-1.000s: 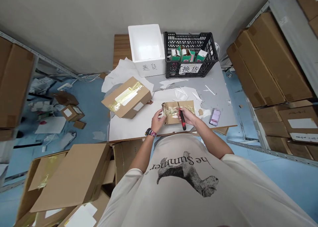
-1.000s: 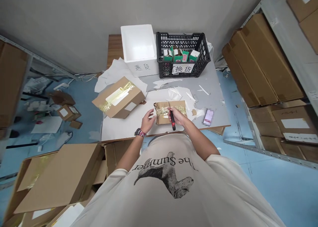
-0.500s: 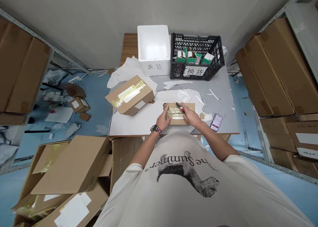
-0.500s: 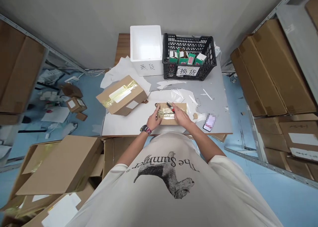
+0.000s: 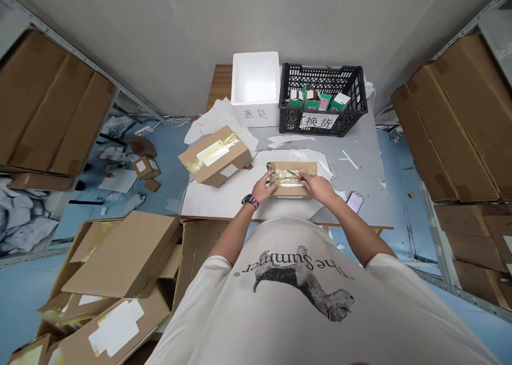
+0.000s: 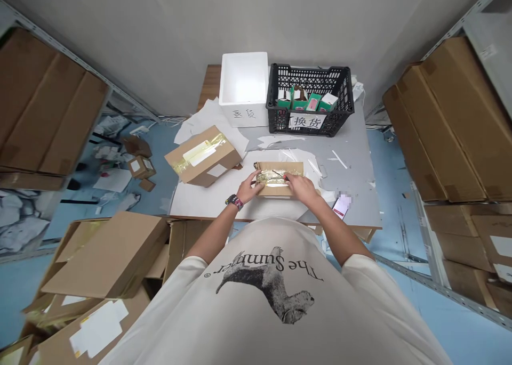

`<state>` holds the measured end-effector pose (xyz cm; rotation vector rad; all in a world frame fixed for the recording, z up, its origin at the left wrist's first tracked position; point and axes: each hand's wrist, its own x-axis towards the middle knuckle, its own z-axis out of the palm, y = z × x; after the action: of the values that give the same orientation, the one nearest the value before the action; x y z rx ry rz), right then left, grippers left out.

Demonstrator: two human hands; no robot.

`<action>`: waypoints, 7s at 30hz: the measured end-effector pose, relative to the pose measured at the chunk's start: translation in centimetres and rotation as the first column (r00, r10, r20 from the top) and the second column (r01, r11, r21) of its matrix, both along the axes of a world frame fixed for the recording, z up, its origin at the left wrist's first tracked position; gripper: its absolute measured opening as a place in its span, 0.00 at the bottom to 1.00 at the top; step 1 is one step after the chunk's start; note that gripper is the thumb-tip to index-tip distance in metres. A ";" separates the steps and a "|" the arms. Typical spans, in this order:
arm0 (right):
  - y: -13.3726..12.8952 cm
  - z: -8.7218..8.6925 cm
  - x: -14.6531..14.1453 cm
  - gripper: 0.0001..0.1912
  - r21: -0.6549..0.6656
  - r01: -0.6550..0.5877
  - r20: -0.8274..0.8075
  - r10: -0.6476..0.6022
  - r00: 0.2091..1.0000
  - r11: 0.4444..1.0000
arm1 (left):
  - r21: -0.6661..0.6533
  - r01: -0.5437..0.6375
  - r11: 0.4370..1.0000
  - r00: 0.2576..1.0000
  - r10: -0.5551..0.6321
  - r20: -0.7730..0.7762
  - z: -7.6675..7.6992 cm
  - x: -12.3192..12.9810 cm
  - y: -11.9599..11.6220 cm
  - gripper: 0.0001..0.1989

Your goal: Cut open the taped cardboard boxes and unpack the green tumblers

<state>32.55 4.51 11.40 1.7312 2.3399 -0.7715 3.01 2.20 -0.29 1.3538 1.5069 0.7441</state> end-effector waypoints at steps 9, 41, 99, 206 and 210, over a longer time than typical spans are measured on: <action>3.1 0.2 -1.7 0.20 0.007 -0.139 -0.004 0.139 0.990 0.990 | 0.018 -0.275 0.961 0.956 0.271 0.109 -1.7 3.0 0.4 0.20; 4.3 2.1 -7.1 0.22 0.020 -0.503 0.204 0.489 0.848 0.864 | -0.132 -0.306 0.943 0.920 0.329 0.215 -5.1 1.5 -1.2 0.39; 4.4 3.5 -7.0 0.22 -0.064 -0.531 0.293 0.525 0.799 0.845 | -0.078 -0.381 0.921 0.923 0.374 -0.094 -3.4 3.1 -1.6 0.28; 2.8 5.4 1.6 0.23 -0.075 -0.359 0.456 0.352 0.818 0.930 | -0.087 -0.384 0.919 0.921 0.374 -0.108 -2.3 2.8 -1.4 0.26; 2.2 7.5 1.1 0.23 -0.103 -0.296 0.484 0.308 0.819 0.950 | -0.101 -0.385 0.918 0.920 0.371 -0.127 -2.2 2.7 -1.5 0.25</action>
<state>33.67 6.74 18.88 1.2929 2.1435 -0.2533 5.67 0.74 -2.47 1.0309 1.8994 0.8104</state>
